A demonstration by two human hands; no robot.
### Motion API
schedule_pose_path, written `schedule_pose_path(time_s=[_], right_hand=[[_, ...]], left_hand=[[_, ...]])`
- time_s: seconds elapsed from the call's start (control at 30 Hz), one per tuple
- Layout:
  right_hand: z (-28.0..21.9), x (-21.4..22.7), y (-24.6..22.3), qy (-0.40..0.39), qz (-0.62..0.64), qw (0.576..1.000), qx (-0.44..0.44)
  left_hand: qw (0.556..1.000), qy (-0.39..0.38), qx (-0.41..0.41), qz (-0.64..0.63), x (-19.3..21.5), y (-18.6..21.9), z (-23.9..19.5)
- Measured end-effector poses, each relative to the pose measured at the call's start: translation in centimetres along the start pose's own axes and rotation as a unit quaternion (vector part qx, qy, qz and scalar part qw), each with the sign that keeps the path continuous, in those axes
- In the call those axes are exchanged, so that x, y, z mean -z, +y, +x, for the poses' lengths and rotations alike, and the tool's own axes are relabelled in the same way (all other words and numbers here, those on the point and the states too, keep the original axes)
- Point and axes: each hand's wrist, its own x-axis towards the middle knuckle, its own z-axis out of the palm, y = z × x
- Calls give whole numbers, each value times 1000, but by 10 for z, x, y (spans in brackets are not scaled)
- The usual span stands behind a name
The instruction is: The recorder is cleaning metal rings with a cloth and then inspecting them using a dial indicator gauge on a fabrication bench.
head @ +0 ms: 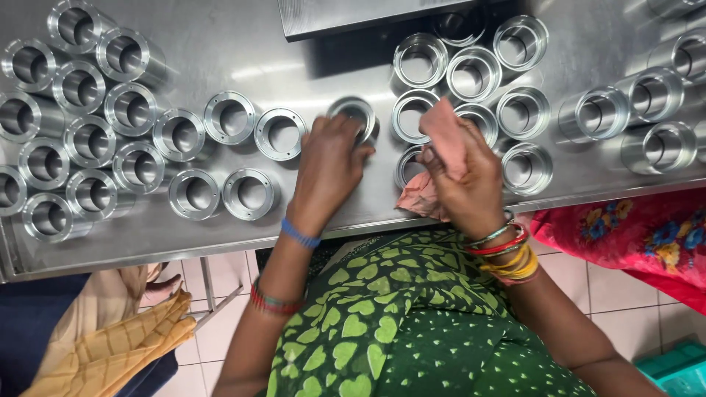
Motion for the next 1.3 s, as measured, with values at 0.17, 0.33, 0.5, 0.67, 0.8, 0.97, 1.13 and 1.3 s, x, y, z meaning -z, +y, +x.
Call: schedule_pose_path(time_s=[0.17, 0.33, 0.5, 0.67, 0.8, 0.97, 1.13, 1.3], right_hand=[[6, -46, -14, -26, -306, 921, 240], [-2, -59, 25, -93, -93, 951, 280], [-8, -53, 14, -162, 183, 962, -123], [-5, -52, -4, -107, -225, 955, 163], [-7, -53, 34, -138, 318, 901, -262], [-4, -49, -4, -149, 43, 988, -10], [-7, -41, -10, -143, -39, 988, 54], [-12, -43, -10, -150, -10, 989, -13]], left_hand=[[943, -47, 138, -300, 15, 10, -57], [906, -23, 39, -420, 30, 12, -83], [883, -87, 78, -455, 37, 15, -75], [870, -100, 98, -473, 30, 17, -70], [925, -49, -13, -377, 32, 9, -71], [924, -95, 63, -365, 47, -8, -78], [854, -52, 70, -513, 51, -5, -72], [899, 43, 197, -389, 19, 4, -64]])
